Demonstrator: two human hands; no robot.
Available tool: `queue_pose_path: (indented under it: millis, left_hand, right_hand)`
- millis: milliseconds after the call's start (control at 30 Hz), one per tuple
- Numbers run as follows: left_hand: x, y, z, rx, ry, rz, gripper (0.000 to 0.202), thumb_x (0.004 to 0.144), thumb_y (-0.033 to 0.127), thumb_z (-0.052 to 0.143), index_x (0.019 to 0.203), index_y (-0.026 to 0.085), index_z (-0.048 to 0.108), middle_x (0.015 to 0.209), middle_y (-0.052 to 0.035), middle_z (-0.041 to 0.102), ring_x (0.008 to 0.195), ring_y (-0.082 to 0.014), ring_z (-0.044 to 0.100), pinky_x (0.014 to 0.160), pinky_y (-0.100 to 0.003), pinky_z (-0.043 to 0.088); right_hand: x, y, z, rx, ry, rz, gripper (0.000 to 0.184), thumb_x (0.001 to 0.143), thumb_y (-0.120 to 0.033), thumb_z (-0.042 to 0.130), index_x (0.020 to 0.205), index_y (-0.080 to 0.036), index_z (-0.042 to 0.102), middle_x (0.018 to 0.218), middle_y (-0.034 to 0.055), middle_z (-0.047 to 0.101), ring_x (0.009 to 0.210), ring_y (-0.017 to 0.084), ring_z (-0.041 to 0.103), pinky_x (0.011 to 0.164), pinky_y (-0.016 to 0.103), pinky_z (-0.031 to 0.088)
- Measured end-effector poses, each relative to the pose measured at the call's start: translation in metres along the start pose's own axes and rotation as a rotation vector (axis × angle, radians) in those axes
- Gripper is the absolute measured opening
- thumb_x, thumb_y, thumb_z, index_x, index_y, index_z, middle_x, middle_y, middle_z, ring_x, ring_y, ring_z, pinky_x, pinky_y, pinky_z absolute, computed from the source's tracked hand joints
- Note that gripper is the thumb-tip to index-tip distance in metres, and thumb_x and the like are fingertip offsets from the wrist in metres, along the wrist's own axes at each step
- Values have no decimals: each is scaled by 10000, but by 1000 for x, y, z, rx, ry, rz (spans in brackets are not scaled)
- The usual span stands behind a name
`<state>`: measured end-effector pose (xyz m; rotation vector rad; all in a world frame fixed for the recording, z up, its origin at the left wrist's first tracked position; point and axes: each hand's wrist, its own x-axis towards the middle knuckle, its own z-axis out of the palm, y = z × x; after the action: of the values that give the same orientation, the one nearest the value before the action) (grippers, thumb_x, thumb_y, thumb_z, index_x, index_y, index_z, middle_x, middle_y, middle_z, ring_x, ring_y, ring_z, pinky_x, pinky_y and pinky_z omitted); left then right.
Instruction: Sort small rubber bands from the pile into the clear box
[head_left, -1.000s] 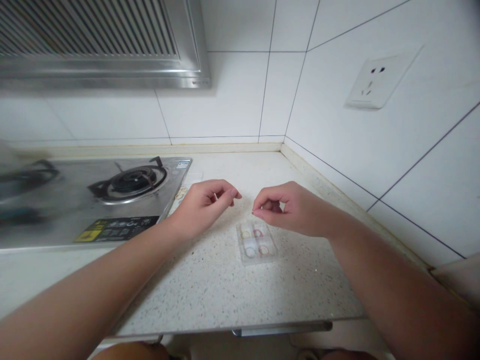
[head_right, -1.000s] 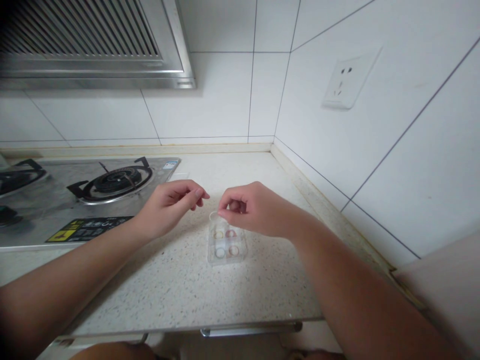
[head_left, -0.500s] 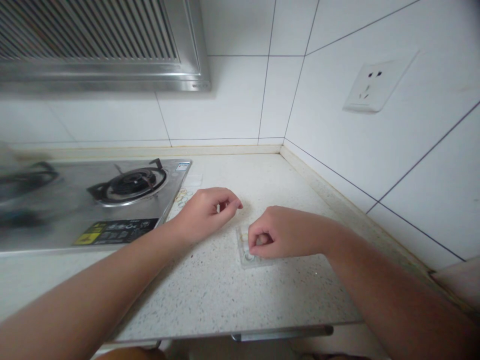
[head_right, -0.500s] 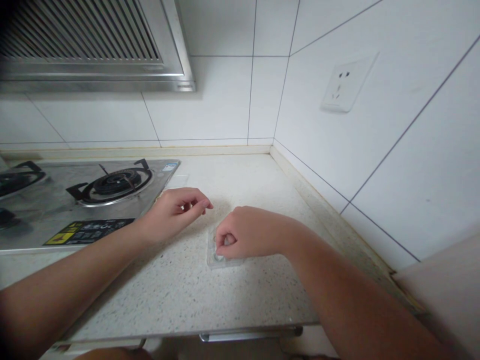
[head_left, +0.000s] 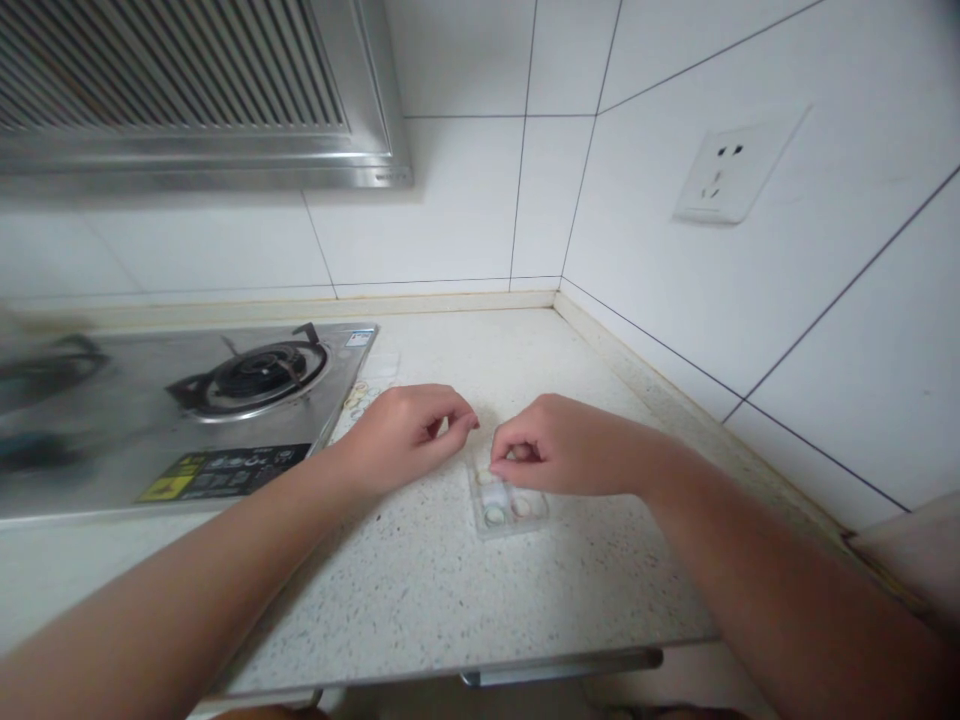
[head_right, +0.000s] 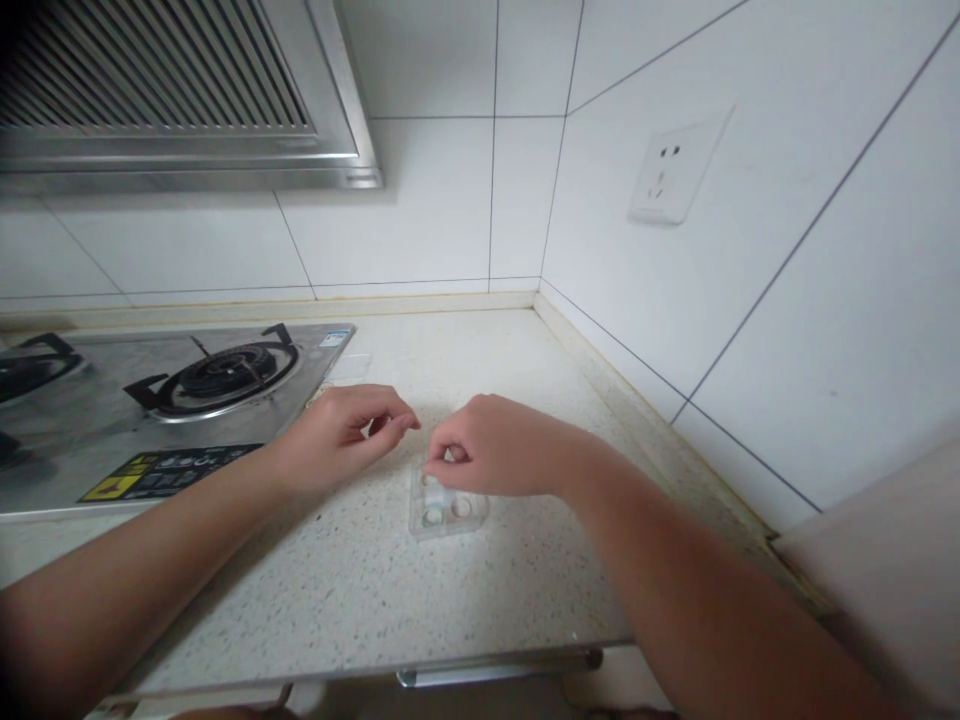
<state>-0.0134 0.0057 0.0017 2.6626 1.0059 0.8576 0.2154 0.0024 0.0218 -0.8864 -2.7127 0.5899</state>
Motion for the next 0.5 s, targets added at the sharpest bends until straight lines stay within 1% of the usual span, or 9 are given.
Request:
queue_pose_path:
  millis: [133,233,300,400,500]
  left_hand:
    - [0,-8,-6,151,-30,27,230,952,257,505,871,171,703,753,-27,679,640,-124,576,607,-244,410]
    - [0,-20,-14,278,-38,-18,261,965,305,484,903,180,705,809,-38,705,652,-129,586,622,-253,409]
    - [1,-30,-21,368,-39,-89,298,973,350,460,920,192,707,841,-44,721,665,-139,599,621,-262,401]
    - [0,-47,-35,508,-7,-287,361,981,414,412,926,212,706,871,-48,737,699,-170,621,598,-279,373]
    - [-2,-66,-48,644,12,-468,397,972,457,388,921,213,698,916,-68,745,770,-217,649,611,-291,375]
  right_hand:
    - [1,12,-4,1,48,-3,193,878,-242,569,750,-161,687,558,-54,500,511,66,399,539,233,275]
    - [1,24,-5,40,110,43,201,899,-289,567,841,-160,710,590,-43,533,543,78,421,552,236,288]
    - [1,33,-6,41,160,96,214,903,-310,567,870,-160,717,613,-32,562,553,84,429,555,240,290]
    - [1,43,-7,-13,200,130,203,893,-295,573,855,-158,716,623,-20,583,568,92,459,569,245,298]
    - [1,49,-8,-65,204,147,206,890,-287,569,860,-157,725,645,-4,611,579,100,489,578,251,295]
